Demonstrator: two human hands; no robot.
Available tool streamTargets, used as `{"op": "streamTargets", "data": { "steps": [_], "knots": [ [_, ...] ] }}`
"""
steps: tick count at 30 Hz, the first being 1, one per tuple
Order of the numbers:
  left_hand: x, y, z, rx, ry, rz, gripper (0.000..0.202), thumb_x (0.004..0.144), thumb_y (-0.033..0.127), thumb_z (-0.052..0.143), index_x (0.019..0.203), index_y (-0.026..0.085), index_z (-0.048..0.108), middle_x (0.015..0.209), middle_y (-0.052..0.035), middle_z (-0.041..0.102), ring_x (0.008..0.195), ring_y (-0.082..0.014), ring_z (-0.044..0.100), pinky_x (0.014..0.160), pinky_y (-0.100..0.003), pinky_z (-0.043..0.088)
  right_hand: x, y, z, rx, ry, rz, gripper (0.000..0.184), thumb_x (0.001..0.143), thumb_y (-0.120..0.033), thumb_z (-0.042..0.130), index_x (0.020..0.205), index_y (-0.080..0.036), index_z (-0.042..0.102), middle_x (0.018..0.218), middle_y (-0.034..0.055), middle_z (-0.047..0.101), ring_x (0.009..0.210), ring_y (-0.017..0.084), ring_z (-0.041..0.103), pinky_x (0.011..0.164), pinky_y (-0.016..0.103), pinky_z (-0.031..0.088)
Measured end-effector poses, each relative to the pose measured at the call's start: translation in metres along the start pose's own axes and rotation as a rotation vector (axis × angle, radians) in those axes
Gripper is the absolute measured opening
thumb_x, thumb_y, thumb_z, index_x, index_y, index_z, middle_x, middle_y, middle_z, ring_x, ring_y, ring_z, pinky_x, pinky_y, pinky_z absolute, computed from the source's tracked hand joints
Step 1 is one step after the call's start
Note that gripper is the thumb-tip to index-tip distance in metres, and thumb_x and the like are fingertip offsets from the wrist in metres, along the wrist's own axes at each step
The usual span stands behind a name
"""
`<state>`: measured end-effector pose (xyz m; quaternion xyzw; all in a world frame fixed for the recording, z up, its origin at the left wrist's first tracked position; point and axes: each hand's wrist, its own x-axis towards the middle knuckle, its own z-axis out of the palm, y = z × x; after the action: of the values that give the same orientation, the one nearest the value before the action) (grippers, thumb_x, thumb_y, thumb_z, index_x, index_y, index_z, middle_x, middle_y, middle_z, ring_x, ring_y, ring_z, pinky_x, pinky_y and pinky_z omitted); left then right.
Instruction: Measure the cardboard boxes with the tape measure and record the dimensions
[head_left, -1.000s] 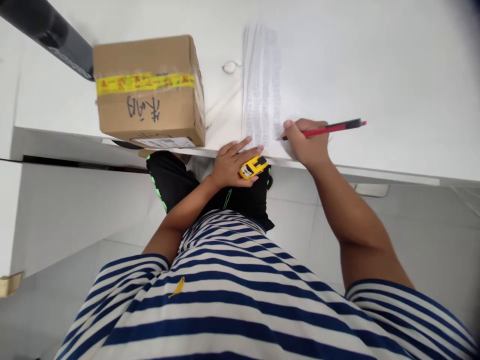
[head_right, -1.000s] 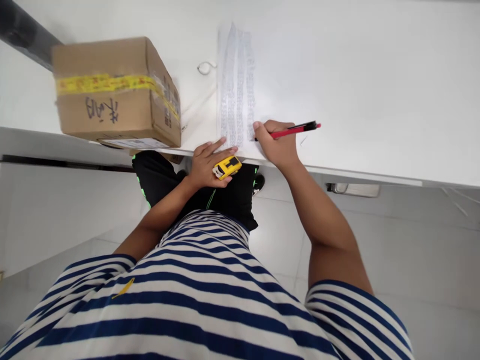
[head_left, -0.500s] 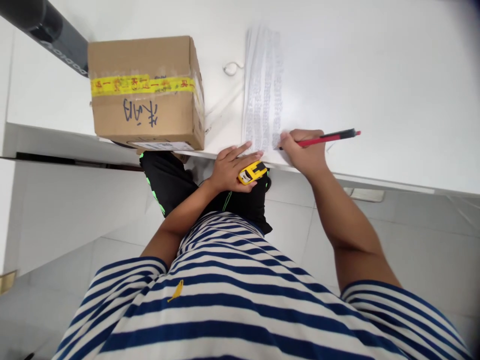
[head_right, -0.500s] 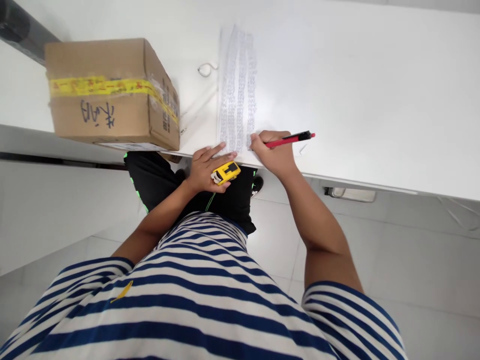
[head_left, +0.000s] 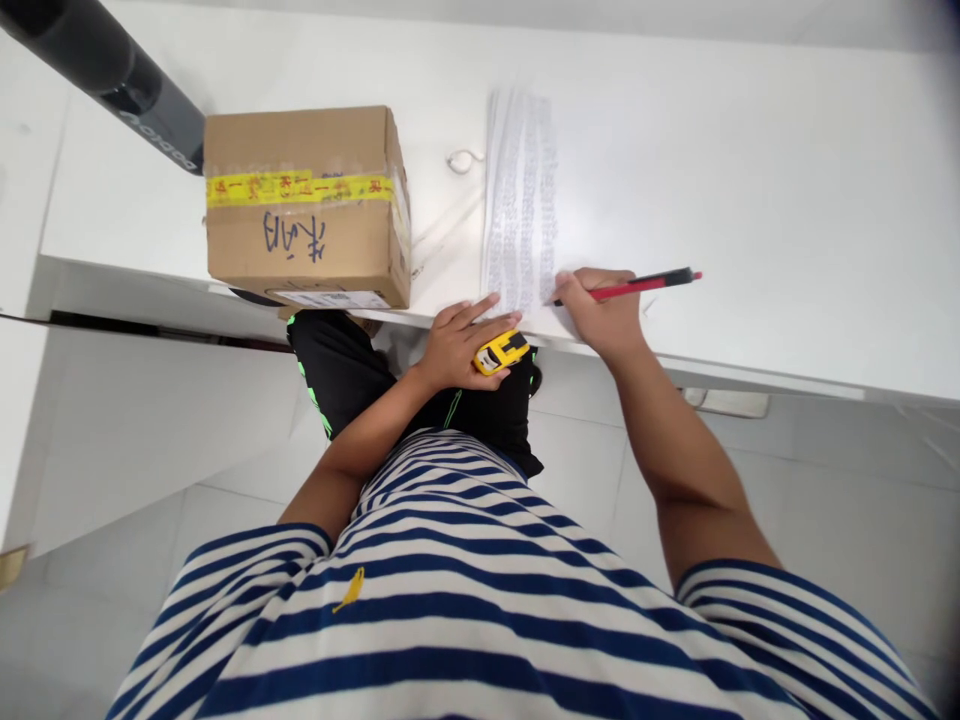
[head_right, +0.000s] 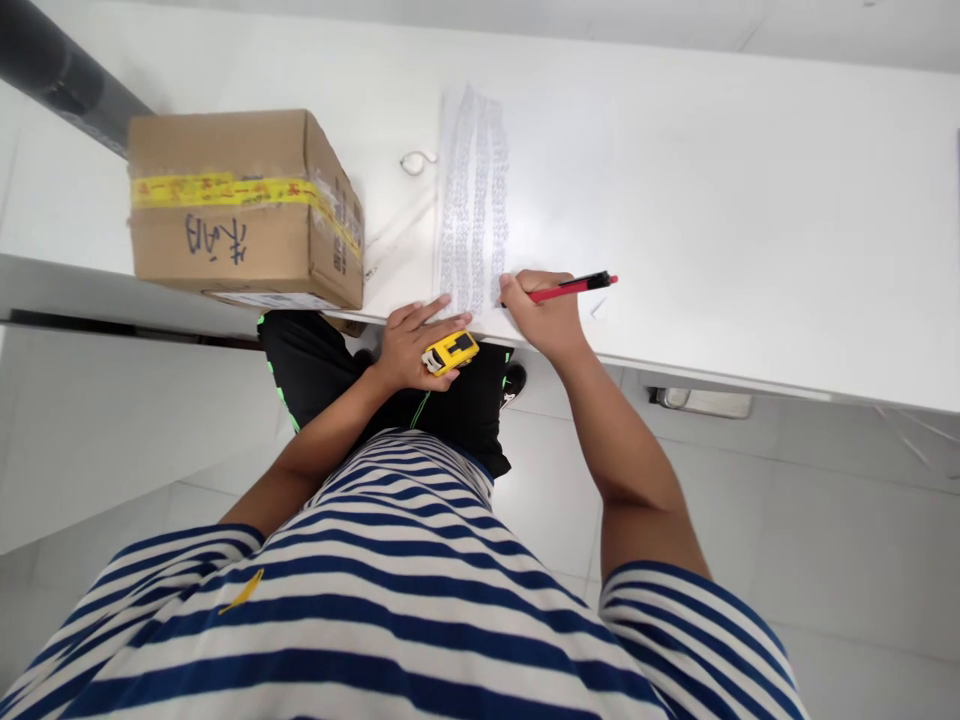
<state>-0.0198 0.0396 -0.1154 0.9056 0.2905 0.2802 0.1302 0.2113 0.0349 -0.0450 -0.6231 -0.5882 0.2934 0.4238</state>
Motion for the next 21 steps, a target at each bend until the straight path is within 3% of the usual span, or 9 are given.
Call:
{"op": "streamTargets", "data": {
  "steps": [9,14,21],
  "knots": [
    [-0.0015,-0.0037,-0.0004,0.003,0.027,0.04,0.071,0.085,0.065,0.056,0.144,0.025,0.058,0.136,-0.006,0.07,0.139,-0.0256,0.055,0.117,-0.04,0.028,0.0009,0.0027,0.0007,-0.037,0.048,-0.033,0.053,0.093,-0.059,0.058,0.055,-0.023,0.056,0.053,-0.0004,0.058,0.057,0.016,0.059,0.061,0.033,0.051],
    [-0.0028,-0.0058,-0.0003,-0.01,0.032,0.041,0.071,0.083,0.064,0.059,0.142,0.024,0.059,0.133,-0.0063,0.071,0.139,-0.0252,0.055,0.117,-0.039,0.029,0.0023,0.0035,0.0003,0.007,-0.047,-0.033,0.051,0.09,-0.056,0.062,0.052,-0.023,0.053,0.053,-0.0009,0.057,0.054,0.015,0.056,0.058,0.032,0.048],
    [-0.0024,-0.0065,-0.0027,-0.025,-0.003,0.027,0.072,0.081,0.064,0.062,0.141,0.025,0.061,0.132,-0.0073,0.072,0.139,-0.0259,0.055,0.114,-0.039,0.032,0.0015,-0.0004,0.003,0.011,0.03,-0.013,0.051,0.089,-0.058,0.061,0.052,-0.024,0.05,0.05,-0.0018,0.051,0.056,0.017,0.056,0.06,0.033,0.05]
  ]
}}
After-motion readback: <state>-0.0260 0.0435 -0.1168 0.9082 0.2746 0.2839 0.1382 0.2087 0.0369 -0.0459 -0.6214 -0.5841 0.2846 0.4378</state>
